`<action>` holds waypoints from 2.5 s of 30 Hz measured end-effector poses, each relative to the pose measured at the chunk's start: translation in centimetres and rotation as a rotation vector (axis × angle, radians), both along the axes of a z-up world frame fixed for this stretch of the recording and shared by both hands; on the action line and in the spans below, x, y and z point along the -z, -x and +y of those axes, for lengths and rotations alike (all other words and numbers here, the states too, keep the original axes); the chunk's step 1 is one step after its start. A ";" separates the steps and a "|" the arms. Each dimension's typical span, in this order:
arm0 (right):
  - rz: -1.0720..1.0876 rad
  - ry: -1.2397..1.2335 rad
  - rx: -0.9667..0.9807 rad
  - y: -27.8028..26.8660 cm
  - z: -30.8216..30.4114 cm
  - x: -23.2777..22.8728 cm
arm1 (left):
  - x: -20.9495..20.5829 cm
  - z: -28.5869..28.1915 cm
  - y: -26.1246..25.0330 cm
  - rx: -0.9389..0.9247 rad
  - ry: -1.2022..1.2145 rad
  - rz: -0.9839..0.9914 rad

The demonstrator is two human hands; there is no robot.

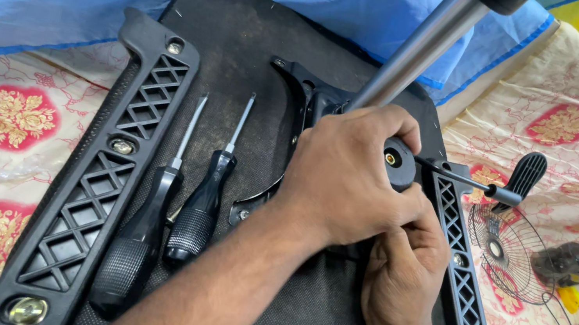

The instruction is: The person assembles a chair base by inserting a pin into the central column, attaching a spring-loaded mechanism, and then screwing a black plastic cap onto the column. The person uses a screwdriver to tighten the cap and secures the assembly.

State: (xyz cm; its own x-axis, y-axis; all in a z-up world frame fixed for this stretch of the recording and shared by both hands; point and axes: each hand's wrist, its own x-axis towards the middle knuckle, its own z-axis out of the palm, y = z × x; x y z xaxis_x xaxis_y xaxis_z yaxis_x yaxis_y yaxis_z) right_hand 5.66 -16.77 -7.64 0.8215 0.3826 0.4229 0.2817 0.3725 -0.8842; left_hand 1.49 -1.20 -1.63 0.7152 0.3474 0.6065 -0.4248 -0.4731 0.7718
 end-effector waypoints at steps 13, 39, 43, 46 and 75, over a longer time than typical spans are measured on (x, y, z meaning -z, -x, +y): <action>0.071 0.014 0.001 -0.3 -0.2 0.8 | -0.2 -3.6 1.8 -0.396 -0.002 -0.265; -0.175 0.345 0.073 0.9 1.1 0.3 | -0.5 -2.6 0.8 -0.240 -0.068 -0.002; -0.178 0.431 0.192 1.2 1.6 -0.8 | -2.1 1.4 0.2 0.129 -0.128 0.161; -0.178 0.431 0.185 1.5 1.5 -1.2 | -3.1 2.4 0.3 0.351 -0.128 0.236; -0.536 0.287 -0.109 -8.2 9.0 -16.6 | -1.4 -1.3 0.9 -0.188 -0.100 0.030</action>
